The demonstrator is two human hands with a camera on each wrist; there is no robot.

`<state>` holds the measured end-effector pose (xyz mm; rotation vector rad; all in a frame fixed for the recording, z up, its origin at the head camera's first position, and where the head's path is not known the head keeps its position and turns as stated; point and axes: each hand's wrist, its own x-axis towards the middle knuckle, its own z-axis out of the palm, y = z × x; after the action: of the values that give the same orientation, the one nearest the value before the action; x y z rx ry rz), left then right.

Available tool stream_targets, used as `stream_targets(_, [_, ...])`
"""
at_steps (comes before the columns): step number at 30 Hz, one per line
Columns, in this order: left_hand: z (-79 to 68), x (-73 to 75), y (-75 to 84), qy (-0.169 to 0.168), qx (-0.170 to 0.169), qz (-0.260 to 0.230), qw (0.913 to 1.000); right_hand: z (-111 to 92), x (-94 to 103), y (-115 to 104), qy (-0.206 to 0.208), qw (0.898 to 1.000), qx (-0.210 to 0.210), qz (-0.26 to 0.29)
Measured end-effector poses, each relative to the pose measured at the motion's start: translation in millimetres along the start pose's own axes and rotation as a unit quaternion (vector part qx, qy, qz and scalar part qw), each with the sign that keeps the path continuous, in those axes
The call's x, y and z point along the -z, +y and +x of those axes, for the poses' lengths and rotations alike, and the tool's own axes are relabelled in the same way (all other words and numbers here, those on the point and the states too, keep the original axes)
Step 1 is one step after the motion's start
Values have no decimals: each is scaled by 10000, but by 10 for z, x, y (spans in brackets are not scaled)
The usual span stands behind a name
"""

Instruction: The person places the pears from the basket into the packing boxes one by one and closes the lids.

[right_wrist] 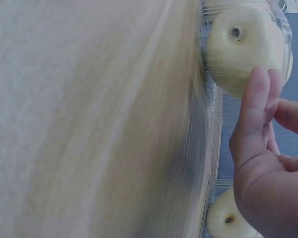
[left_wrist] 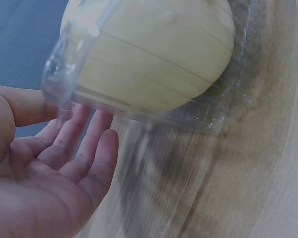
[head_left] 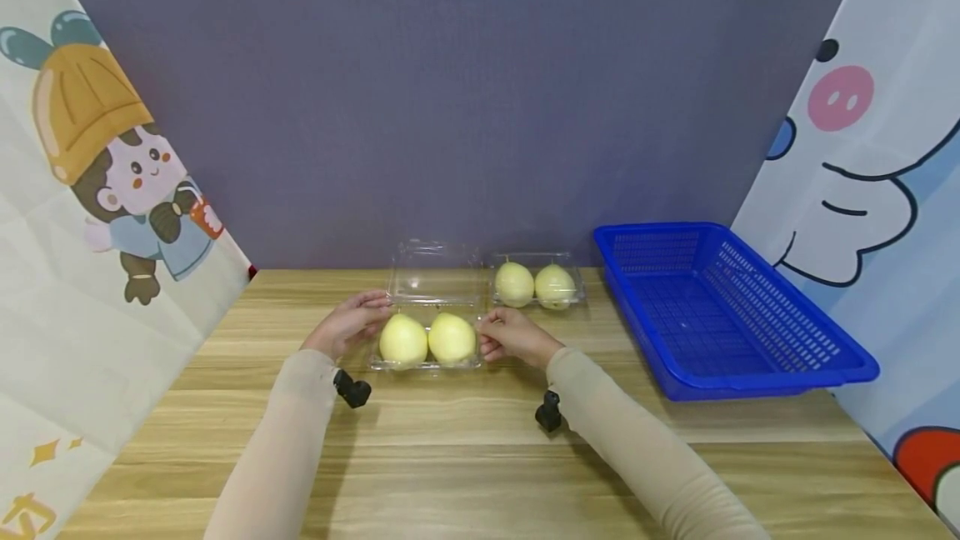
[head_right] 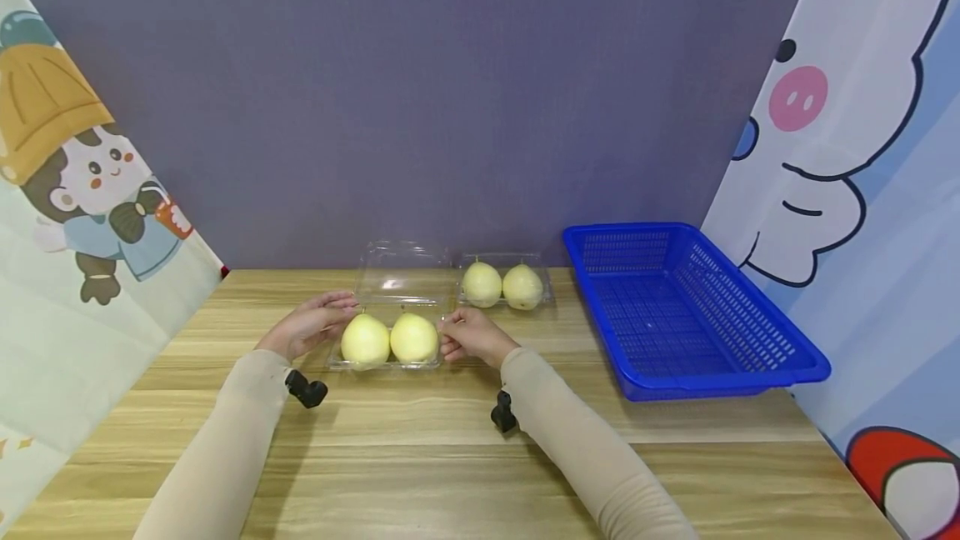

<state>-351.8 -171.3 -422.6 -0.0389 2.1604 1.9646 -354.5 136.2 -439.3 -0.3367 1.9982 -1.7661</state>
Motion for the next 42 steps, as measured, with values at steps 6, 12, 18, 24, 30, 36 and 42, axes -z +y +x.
stream_targets(6, [15, 5, -6, -16, -32, -95, 9999, 11, 3, 11, 9, 10000, 5, 67])
stream_targets(12, [25, 0, -6, 17, -42, -133, 9999, 25, 0, 22, 24, 10000, 10, 61])
stream_targets(18, [65, 34, -38, 21, -24, -96, 9999, 27, 3, 21, 11, 10000, 48, 35])
stream_targets(24, [11, 7, -4, -23, -158, 12, 9999, 33, 1, 31, 59, 10000, 37, 41])
stream_targets(30, [20, 8, 0, 66, -195, 114, 9997, 30, -9, 36, 76, 9999, 37, 92])
stream_targets(36, [19, 4, 10, 80, -375, 275, 9989, 20, -15, 32, 68, 9999, 25, 129])
stream_targets(42, [20, -1, 28, 157, -444, 409, 9981, 19, -14, 30, 80, 9999, 10, 112])
